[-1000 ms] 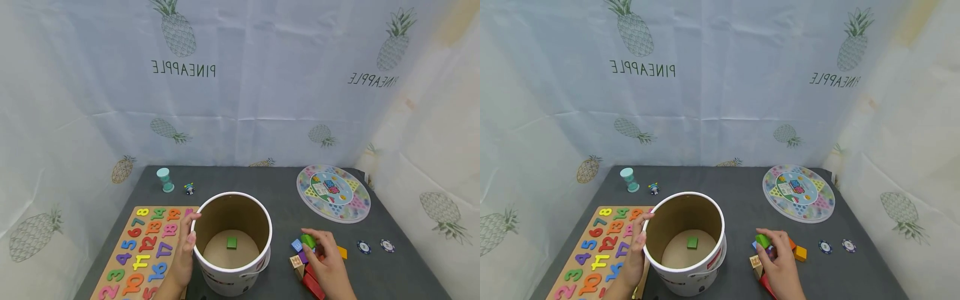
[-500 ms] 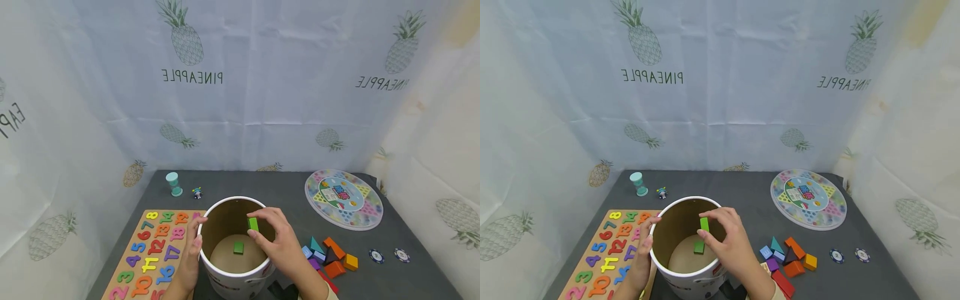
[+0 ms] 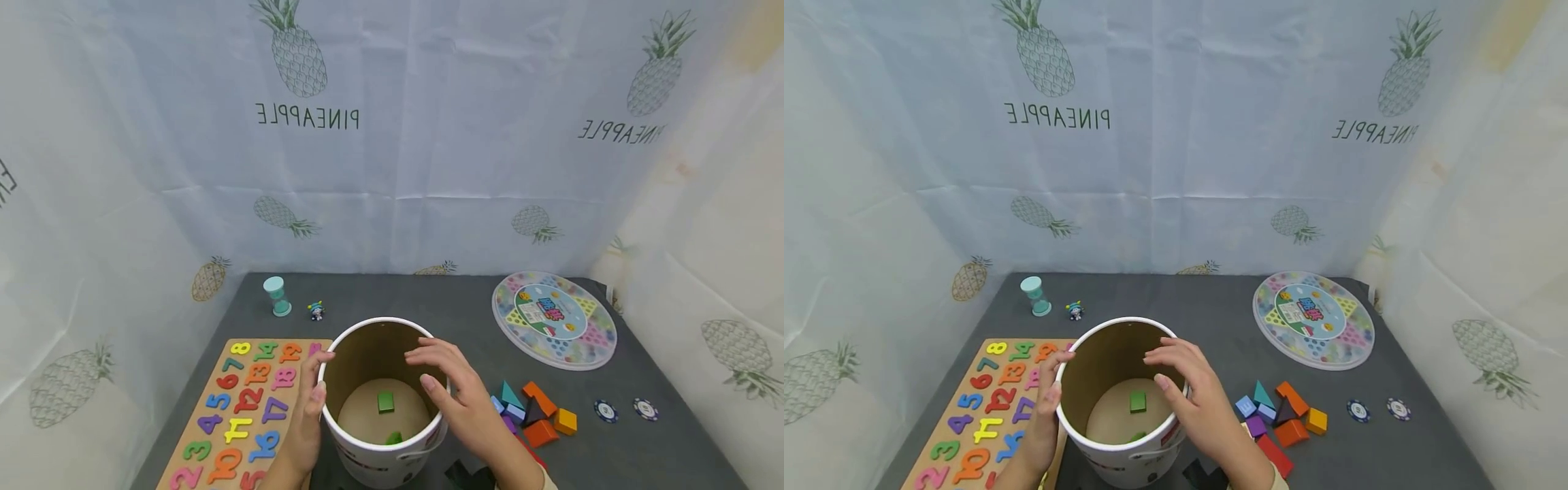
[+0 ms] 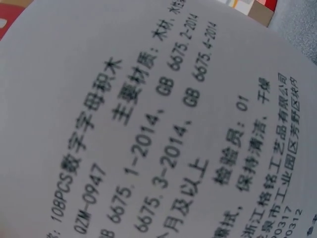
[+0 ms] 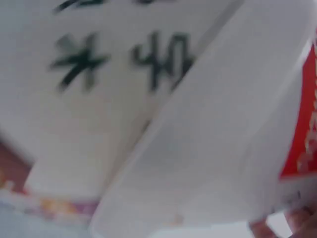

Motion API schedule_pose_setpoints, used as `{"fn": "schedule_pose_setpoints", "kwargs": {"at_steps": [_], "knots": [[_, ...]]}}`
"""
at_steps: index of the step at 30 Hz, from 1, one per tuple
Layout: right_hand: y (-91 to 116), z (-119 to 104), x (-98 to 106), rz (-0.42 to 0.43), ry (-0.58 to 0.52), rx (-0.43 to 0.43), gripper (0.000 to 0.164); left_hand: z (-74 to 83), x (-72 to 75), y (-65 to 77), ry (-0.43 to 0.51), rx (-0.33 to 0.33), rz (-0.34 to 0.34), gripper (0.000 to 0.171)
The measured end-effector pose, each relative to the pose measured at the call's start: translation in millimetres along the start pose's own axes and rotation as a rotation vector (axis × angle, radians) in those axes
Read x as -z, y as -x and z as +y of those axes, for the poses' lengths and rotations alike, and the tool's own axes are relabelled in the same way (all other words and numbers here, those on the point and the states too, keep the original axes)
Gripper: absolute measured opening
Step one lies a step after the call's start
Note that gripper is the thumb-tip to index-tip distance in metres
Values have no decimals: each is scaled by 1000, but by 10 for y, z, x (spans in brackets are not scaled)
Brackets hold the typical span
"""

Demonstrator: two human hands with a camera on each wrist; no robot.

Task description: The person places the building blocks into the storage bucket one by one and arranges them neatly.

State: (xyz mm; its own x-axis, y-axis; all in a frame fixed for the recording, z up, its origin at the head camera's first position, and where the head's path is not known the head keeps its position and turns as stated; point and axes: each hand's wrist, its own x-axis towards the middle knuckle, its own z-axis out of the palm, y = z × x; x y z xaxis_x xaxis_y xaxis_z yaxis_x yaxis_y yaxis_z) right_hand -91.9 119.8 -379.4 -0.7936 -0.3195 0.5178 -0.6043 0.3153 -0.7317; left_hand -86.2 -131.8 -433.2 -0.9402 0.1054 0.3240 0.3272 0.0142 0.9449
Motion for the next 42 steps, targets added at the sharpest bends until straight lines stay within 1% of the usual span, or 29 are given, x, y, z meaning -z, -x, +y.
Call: {"fn": "schedule_pose_setpoints", "kwargs": {"at_steps": [1,3,4,5,6,7,8,9,11,13,14,16,18,20,22,26,28,30,33,35,37,38,40,42], "knots": [[29,-38,29,18,-2,18,34,7,-2,3,1,6,-4,45],[131,-16,99,73,12,57,38,14,-15,11,14,23,2,45],[196,8,146,106,34,51,39,15,-21,14,13,25,5,45],[269,33,203,132,67,17,40,15,-28,15,18,30,10,45],[350,70,259,155,103,-44,39,14,-32,16,21,34,14,45],[445,165,314,174,145,-121,37,13,-35,16,22,37,17,45],[546,269,365,188,192,-204,35,12,-35,15,23,37,17,45],[640,339,422,185,235,-305,33,10,-30,13,20,32,8,45],[834,493,532,147,317,-506,31,12,-18,11,18,19,-5,44],[1019,659,627,93,389,-659,33,14,-2,7,7,-6,-15,44],[1105,735,666,61,415,-719,37,16,6,4,3,-19,-17,44],[1253,882,721,-7,455,-811,44,22,19,-2,-1,-48,-13,44],[1368,996,743,-70,481,-859,51,27,31,-8,-2,-67,-7,44],[1438,1080,730,-108,476,-883,54,31,40,-12,-1,-82,-2,44],[1477,1128,700,-122,464,-890,54,27,45,-17,-1,-87,0,44],[1479,1129,658,-132,448,-909,54,10,44,-23,12,-70,-5,44],[1479,1113,671,-155,446,-928,55,-2,39,-26,17,-52,-14,44],[1492,1105,712,-196,424,-930,52,-12,31,-29,23,-43,-21,45],[1538,1111,814,-297,369,-878,44,-23,20,-33,15,-31,-28,45],[1567,1121,874,-366,342,-815,46,-26,16,-34,15,-34,-26,45],[1587,1134,894,-405,352,-760,50,-31,17,-32,5,-36,-21,45],[1591,1140,885,-404,370,-747,51,-32,19,-31,4,-34,-17,45],[1585,1148,831,-353,421,-753,50,-34,22,-30,0,-28,-7,45],[1569,1142,765,-293,476,-779,47,-35,21,-30,-5,-29,1,45]]}}
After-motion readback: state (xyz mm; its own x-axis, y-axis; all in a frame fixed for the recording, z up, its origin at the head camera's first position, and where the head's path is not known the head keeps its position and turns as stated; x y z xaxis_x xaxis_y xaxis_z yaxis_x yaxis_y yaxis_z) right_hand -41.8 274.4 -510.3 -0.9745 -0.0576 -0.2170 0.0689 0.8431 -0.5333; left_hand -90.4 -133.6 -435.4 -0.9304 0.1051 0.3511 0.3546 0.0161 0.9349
